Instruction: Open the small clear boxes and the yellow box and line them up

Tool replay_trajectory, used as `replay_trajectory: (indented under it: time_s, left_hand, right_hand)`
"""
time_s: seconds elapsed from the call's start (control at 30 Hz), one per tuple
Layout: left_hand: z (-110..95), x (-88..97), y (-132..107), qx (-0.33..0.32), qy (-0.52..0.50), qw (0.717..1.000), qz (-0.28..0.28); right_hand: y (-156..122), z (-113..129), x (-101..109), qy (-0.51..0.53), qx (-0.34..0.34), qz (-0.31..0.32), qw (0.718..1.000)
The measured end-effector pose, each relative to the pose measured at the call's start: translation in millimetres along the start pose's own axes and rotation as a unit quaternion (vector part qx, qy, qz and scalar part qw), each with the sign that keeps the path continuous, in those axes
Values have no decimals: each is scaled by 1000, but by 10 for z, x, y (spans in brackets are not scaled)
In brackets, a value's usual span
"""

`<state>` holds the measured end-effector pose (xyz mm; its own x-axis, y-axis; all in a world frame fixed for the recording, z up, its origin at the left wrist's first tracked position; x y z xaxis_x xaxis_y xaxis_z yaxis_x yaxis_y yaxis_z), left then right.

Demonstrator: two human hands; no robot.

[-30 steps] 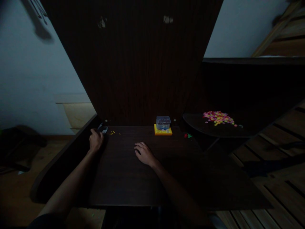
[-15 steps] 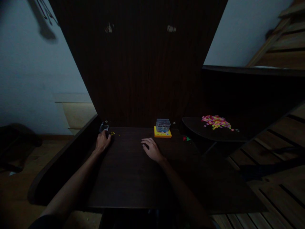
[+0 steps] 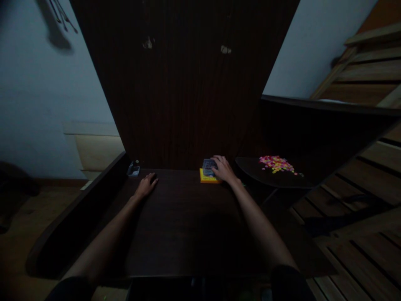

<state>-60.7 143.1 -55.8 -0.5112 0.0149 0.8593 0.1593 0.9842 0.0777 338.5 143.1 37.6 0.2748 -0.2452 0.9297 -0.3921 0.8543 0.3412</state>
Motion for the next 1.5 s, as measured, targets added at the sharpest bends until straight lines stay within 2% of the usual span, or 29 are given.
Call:
replay_trajectory:
  time_s: [0.2, 0.33, 0.47, 0.57, 0.7, 0.87, 0.97, 1.03, 1.1, 1.23, 1.3, 1.37, 1.5]
  left_hand:
    - [8, 51, -134, -50, -23, 998, -12]
    - [6, 95, -197, -68, -42, 996, -27]
    - [-8, 127, -200, -60, -54, 995, -59]
    - [-15, 140, -236, -30, -74, 994, -80]
    - [-21, 150, -332, 4, -98, 993, -65]
    - [-22, 158, -372, 16, -109, 993, -42]
    - [-93, 137, -392, 21, -109, 992, -57]
    - [-218, 111, -461, 13, -111, 990, -80]
    - [-408, 77, -588, -48, -143, 983, -101]
    - [-808, -27, -892, -145, -250, 957, -7]
    - [-926, -89, -997, -162, -305, 937, 59]
    - [-961, -146, -1052, -154, -341, 923, 89]
    - [-893, -237, -1081, -120, -425, 892, 99]
  right_hand:
    - [159, -39, 84, -66, -22, 148, 987]
    - [223, -50, 90, -90, -32, 202, 975]
    - [284, -52, 93, -98, -31, 214, 971]
    - [325, -42, 95, -101, -33, 215, 971]
    - [346, -33, 112, -98, -43, 216, 971]
    - [298, 35, 192, -84, -49, 213, 972]
    - [223, 206, 222, -57, -23, 191, 980]
    - [141, 397, 199, -19, 21, 167, 985]
    - [31, 634, 130, 30, 89, 158, 983]
    - [-217, 1108, -88, 114, 178, 164, 963]
    - [-323, 1287, -193, 130, 218, 183, 950]
    - [-406, 1405, -274, 126, 229, 187, 947]
    - [-528, 1516, -399, 73, 232, 176, 954]
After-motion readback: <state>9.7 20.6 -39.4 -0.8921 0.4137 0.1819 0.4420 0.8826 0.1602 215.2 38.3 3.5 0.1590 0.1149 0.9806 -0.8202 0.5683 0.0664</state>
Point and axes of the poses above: each hand's wrist, its own y-axis towards the middle knuckle, its own x-axis out of the back of the hand, z = x × y, the point moved 1 cm from there along y, towards the middle knuckle, and after that the axes turned 10 degrees about z, right-handed, at the moved point
